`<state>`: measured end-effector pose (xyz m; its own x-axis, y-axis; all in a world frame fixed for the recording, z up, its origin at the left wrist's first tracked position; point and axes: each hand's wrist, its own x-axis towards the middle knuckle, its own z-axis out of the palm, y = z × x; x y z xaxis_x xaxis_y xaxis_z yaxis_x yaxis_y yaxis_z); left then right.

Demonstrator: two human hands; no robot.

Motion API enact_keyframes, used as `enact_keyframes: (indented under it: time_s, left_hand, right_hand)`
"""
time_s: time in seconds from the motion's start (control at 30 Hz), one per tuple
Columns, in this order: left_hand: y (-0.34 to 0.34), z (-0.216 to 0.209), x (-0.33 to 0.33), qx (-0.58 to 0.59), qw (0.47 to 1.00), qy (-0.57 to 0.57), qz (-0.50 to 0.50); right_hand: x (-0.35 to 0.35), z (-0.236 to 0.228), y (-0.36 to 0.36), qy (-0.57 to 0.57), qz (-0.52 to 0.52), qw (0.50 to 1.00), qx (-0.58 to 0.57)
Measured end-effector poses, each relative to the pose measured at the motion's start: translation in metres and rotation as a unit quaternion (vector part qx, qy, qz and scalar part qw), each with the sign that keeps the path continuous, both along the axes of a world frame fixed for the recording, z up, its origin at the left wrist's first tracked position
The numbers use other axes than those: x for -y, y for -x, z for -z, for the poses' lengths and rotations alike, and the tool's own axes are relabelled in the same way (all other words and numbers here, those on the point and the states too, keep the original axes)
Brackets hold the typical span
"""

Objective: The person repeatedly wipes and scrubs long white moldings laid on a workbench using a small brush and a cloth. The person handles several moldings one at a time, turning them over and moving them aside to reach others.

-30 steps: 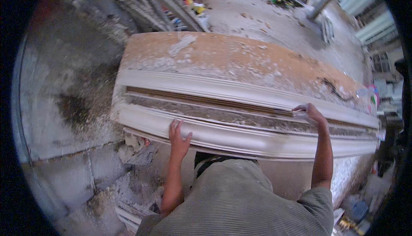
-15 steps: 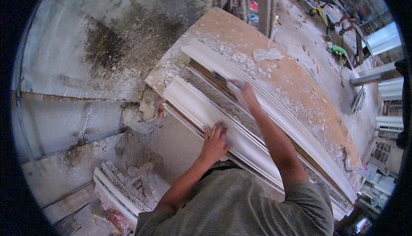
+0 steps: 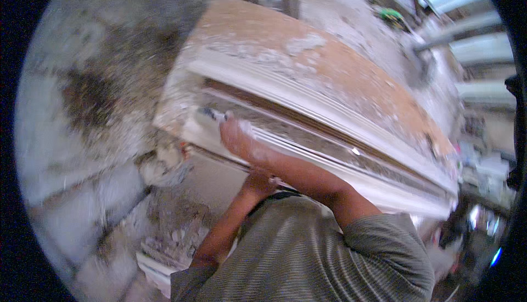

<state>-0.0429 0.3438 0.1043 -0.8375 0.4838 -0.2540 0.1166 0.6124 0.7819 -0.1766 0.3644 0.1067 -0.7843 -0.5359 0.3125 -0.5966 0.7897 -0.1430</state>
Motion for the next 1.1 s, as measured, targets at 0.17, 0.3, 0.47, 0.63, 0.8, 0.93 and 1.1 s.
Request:
enact_keyframes:
  time_s: [0.17,0.3,0.47,0.63,0.8,0.93,1.1]
  left_hand:
    - [0.007,-0.027,0.004,0.032,0.997,0.044,0.053]
    - [0.017,-0.061,-0.013,0.072,0.979,0.147,0.123]
    - [0.034,-0.071,-0.027,0.097,0.951,0.241,0.170]
    - [0.022,-0.065,-0.048,0.070,0.931,0.334,0.129]
    - [-0.009,-0.059,-0.089,-0.009,0.912,0.405,0.060]
    - [-0.049,-0.062,-0.133,-0.023,0.918,0.395,0.002]
    - [-0.090,-0.062,-0.198,-0.050,0.933,0.356,-0.009]
  right_hand:
    - [-0.171,-0.035,-0.124,0.006,0.189,0.917,0.352]
    - [-0.344,-0.072,-0.267,-0.042,0.391,0.854,0.340]
    - [-0.506,-0.106,-0.360,-0.263,0.620,0.699,0.242]
    - [-0.448,-0.088,-0.314,-0.065,0.397,0.891,0.210]
    - [-0.427,-0.081,-0.299,0.097,0.325,0.901,0.272]
    - [-0.565,-0.083,-0.372,-0.016,0.378,0.866,0.326]
    - [-0.792,-0.101,-0.482,-0.126,0.566,0.749,0.319]
